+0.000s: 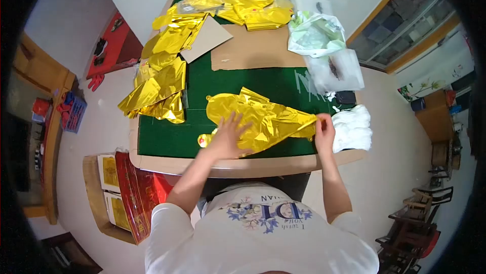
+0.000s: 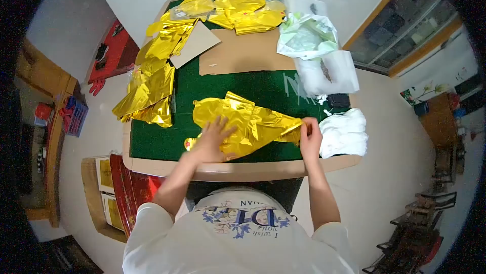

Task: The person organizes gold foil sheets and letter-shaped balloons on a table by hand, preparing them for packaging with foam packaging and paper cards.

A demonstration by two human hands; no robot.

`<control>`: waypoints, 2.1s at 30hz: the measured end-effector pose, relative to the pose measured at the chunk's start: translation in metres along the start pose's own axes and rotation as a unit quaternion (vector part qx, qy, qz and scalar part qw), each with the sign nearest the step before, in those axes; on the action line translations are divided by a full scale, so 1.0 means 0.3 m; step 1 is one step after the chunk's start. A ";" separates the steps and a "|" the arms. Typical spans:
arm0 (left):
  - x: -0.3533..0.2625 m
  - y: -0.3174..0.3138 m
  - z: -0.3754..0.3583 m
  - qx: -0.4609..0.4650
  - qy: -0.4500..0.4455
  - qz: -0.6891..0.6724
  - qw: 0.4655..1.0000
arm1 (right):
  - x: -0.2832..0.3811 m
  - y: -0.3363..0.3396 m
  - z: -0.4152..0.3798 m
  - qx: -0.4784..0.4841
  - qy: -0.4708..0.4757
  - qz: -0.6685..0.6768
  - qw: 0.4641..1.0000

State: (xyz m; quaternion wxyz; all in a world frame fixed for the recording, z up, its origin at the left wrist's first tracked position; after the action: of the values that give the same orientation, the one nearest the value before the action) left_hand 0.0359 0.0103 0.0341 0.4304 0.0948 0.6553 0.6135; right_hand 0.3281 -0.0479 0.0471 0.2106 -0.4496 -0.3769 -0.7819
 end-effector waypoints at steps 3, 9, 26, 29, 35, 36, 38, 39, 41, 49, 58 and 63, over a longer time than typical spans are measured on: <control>-0.114 -0.078 -0.036 -0.021 -0.039 0.064 0.997 | 0.114 -0.021 0.147 -0.012 0.080 0.039 0.996; -0.054 -0.111 0.028 0.017 0.043 0.055 0.997 | 0.250 -0.147 0.394 0.062 0.102 -0.017 0.993; -0.120 -0.160 0.027 -0.104 -0.021 0.078 0.991 | -0.032 -0.426 0.205 0.020 0.276 -0.270 0.922; -0.145 -0.096 0.026 -0.101 -0.034 0.037 0.994 | -0.081 -0.382 0.192 0.092 0.181 -0.344 0.917; -0.200 -0.082 0.015 -0.042 -0.059 0.044 0.996 | -0.110 -0.251 0.134 -0.004 0.148 -0.370 0.917; -0.200 -0.095 0.020 -0.053 -0.055 0.075 0.994 | -0.119 -0.240 0.126 0.001 0.133 -0.354 0.926; -0.200 -0.118 0.028 -0.062 -0.053 0.107 0.991 | -0.116 -0.223 0.098 0.005 0.115 -0.337 0.934; -0.193 -0.139 0.037 -0.045 -0.046 0.097 0.993 | -0.113 -0.229 0.079 0.024 0.108 -0.313 0.943; -0.179 -0.173 0.049 -0.027 -0.038 0.085 0.995 | -0.123 -0.234 0.032 0.044 0.102 -0.290 0.951; 0.185 0.026 0.152 -0.270 0.235 -0.529 0.770 | -0.001 -0.223 -0.078 0.044 -0.012 0.007 0.999; 0.602 0.180 -0.050 -0.342 0.369 -0.244 0.829 | 0.109 -0.275 -0.146 0.083 0.118 -0.133 0.981; 0.656 0.086 -0.127 -0.294 0.335 -0.182 0.877 | 0.086 -0.404 -0.164 0.145 0.236 -0.293 0.915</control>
State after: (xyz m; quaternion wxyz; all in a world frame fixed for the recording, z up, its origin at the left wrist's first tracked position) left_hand -0.1209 0.1169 -0.0357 0.2978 -0.3682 0.5552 0.6837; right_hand 0.2073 -0.0100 0.0056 0.1177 -0.0862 -0.5405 -0.8286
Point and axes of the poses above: each hand's wrist, its own z-axis towards the middle knuckle, its own y-axis out of the back of the hand, x = y × z, the point moved 10 cm from there along z, towards the middle knuckle, and after that the axes turned 6 degrees about -x, right-handed, at the moved point
